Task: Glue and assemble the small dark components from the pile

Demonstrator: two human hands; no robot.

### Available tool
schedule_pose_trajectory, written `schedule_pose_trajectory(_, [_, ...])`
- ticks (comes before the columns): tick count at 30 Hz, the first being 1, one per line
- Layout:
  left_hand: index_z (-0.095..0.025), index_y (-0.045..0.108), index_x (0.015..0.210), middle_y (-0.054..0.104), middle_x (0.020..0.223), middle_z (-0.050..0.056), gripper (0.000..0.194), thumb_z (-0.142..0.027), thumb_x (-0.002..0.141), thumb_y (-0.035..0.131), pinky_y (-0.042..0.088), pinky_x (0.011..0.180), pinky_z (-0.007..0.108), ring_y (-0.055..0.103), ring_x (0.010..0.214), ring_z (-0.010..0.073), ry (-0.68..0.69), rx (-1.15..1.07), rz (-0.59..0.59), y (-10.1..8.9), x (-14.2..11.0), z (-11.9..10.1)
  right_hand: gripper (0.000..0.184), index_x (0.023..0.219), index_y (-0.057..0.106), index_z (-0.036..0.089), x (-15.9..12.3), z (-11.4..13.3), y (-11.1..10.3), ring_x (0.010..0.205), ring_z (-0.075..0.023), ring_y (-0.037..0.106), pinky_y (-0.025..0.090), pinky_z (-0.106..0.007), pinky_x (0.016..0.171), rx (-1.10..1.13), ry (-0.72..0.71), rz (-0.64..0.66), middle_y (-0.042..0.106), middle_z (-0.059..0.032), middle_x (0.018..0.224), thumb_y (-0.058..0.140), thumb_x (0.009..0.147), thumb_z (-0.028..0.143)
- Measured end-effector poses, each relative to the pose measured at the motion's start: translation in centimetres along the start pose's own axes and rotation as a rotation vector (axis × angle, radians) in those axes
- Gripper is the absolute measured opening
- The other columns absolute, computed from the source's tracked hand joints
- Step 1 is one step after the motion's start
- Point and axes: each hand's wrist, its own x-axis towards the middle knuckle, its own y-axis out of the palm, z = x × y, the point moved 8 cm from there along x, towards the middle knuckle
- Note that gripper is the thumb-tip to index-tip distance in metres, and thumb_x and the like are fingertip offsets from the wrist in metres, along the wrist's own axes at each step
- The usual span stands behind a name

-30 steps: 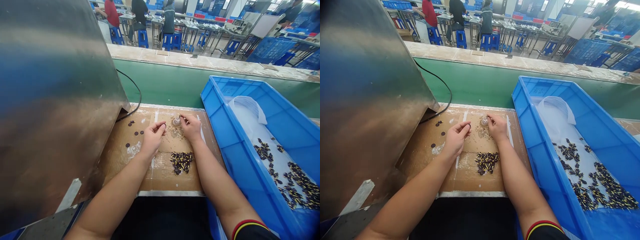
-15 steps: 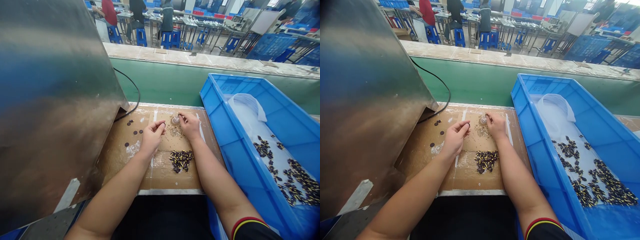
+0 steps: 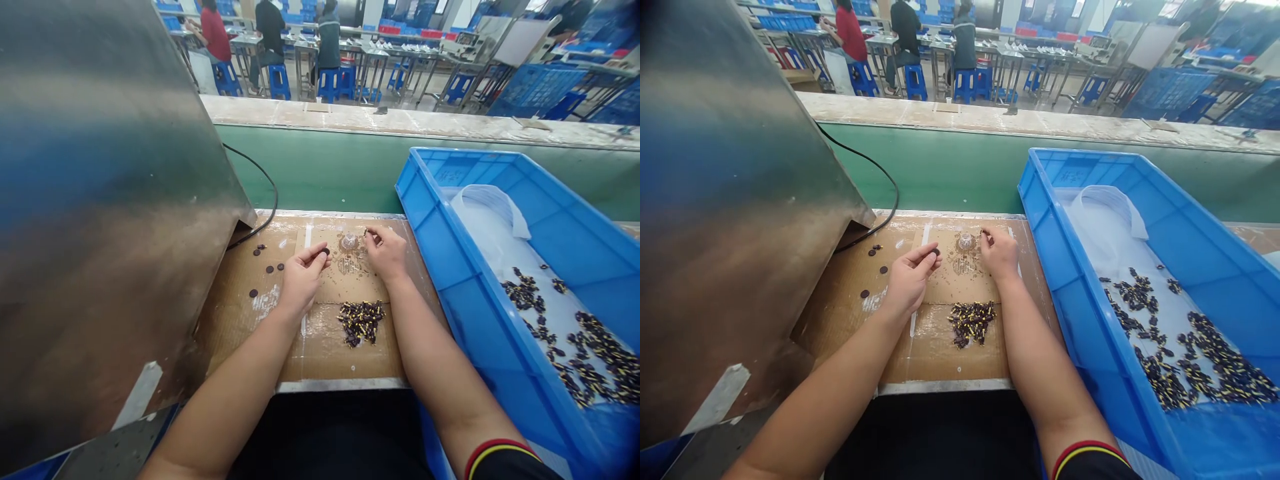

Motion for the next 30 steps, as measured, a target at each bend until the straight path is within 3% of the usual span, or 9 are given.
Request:
schedule_pose_trajectory(3, [-0.010, 0.075, 0.105, 0.073, 0.091, 0.010, 0.043, -0.030, 0.070, 0.088, 0.058, 0.083, 0.028, 0.068, 0.079, 0.0128, 0.016, -0.015, 0.013, 0.1, 0.0, -0.1, 0.019, 0.096, 0.074, 0.017, -0.7, -0.3, -1.7, 0.070, -0.0189, 0.067, 0.057, -0.034, 0.070, 0.219, 0.187, -0.079, 0.076, -0.0079, 0.086, 0.065, 0.084, 0.029])
schedule_pose_trajectory(5, [-0.010, 0.075, 0.106, 0.073, 0.090, 0.011, 0.045, -0.031, 0.069, 0.089, 0.058, 0.082, 0.028, 0.069, 0.078, 0.0130, 0.027, -0.015, 0.020, 0.2, 0.1, -0.1, 0.020, 0.095, 0.071, 0.018, -1.5, 0.2, -1.8, 0.075, -0.0196, 0.070, 0.058, -0.031, 0.064, 0.462, 0.299, -0.062, 0.074, -0.0073, 0.085, 0.068, 0.082, 0.033])
schedule_pose_trajectory(10, [-0.010, 0.075, 0.104, 0.073, 0.092, 0.012, 0.040, -0.031, 0.072, 0.088, 0.059, 0.081, 0.029, 0.069, 0.076, 0.0134, 0.058, 0.051, 0.004, 0.0, 0.1, -0.2, 0.026, 0.104, 0.068, 0.023, -3.5, 4.2, 0.8, 0.085, -0.0192, 0.074, 0.061, -0.028, 0.061, 0.940, 0.406, 0.209, 0.072, -0.0036, 0.089, 0.073, 0.083, 0.036])
schedule_pose_trajectory(15, [-0.012, 0.076, 0.107, 0.073, 0.095, 0.013, 0.033, -0.034, 0.082, 0.080, 0.058, 0.082, 0.031, 0.070, 0.080, 0.0174, 0.216, 0.273, 0.011, 0.0, -0.4, -1.6, 0.027, 0.097, 0.068, 0.023, -4.4, 5.8, 2.3, 0.092, -0.0186, 0.073, 0.066, -0.035, 0.080, 1.064, 0.455, 0.348, 0.072, -0.0030, 0.092, 0.079, 0.080, 0.040])
schedule_pose_trajectory(22, [-0.025, 0.078, 0.109, 0.071, 0.105, 0.008, 0.019, -0.024, 0.092, 0.069, 0.051, 0.094, 0.033, 0.065, 0.098, 0.0196, 0.687, 0.719, 0.135, 2.2, -2.7, -5.2, 0.027, 0.095, 0.069, 0.023, -4.6, 5.2, 2.7, 0.092, -0.0168, 0.071, 0.066, -0.036, 0.085, 1.206, 0.549, 0.403, 0.070, -0.0014, 0.092, 0.083, 0.075, 0.035])
schedule_pose_trajectory(25, [-0.028, 0.079, 0.107, 0.071, 0.104, 0.008, 0.019, -0.022, 0.090, 0.072, 0.052, 0.095, 0.034, 0.065, 0.096, 0.0197, 0.743, 0.735, 0.144, 2.1, -3.0, -5.6, 0.029, 0.095, 0.068, 0.024, -4.6, 5.1, 2.9, 0.091, -0.0175, 0.072, 0.066, -0.037, 0.085, 1.230, 0.599, 0.442, 0.068, 0.0002, 0.089, 0.084, 0.074, 0.036])
schedule_pose_trajectory(30, [-0.029, 0.078, 0.107, 0.072, 0.118, 0.008, 0.025, -0.018, 0.084, 0.077, 0.049, 0.109, 0.040, 0.067, 0.110, 0.0236, 0.691, 0.695, 0.205, 2.0, -3.0, -5.4, 0.031, 0.093, 0.065, 0.023, -4.8, 4.7, 3.3, 0.095, -0.0190, 0.074, 0.065, -0.035, 0.086, 1.279, 0.693, 0.427, 0.072, -0.0008, 0.093, 0.084, 0.072, 0.035])
